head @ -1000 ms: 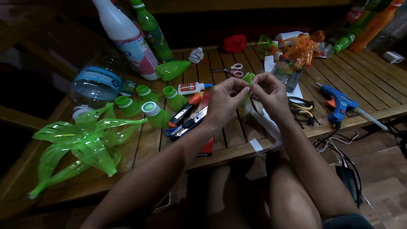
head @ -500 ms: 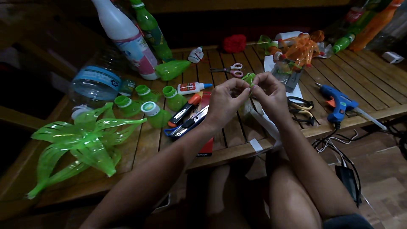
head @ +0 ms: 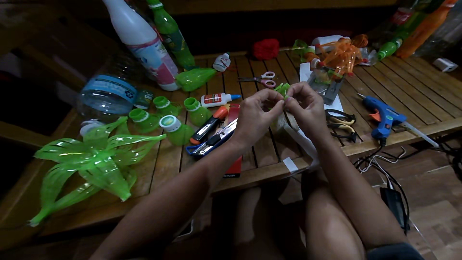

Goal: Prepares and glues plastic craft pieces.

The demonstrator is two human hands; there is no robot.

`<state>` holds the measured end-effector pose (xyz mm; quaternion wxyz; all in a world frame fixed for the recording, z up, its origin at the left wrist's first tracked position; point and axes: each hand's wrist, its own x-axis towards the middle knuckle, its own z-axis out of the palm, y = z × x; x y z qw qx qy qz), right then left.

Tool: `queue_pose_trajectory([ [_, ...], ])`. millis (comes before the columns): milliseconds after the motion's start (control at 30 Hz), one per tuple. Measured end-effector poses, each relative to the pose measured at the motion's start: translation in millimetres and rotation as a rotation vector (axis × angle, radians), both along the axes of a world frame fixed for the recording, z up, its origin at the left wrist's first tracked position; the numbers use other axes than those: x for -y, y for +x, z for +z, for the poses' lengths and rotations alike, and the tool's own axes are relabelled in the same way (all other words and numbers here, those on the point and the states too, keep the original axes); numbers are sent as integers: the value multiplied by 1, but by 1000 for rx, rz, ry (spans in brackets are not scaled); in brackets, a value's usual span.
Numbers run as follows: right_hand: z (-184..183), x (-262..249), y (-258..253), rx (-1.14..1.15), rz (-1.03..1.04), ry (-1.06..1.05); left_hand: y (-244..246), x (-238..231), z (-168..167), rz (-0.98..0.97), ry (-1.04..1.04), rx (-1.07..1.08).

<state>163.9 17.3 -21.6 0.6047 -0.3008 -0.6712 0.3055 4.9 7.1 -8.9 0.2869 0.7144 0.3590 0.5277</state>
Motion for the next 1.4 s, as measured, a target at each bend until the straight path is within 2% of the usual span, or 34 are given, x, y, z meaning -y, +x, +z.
queue_pose_trajectory([
  [467, 1, 1, 4, 24, 9, -25, 0, 0, 0, -22, 18, 6],
  [633, 4, 1, 6, -109, 75, -78, -1, 1, 2, -25, -3, 19],
  [800, 1, 0, 7, -322, 17, 29, -1, 0, 2, -29, -41, 35],
  [1000, -3, 9, 8, -130, -96, 16, -2, 1, 4, -31, -76, 50],
  [1100, -5, 11, 9, -41, -58, -26, -2, 1, 4, -17, -88, 38],
  [1400, -4, 15, 7, -34, -13, -43, -1, 2, 4, -35, -76, 50],
])
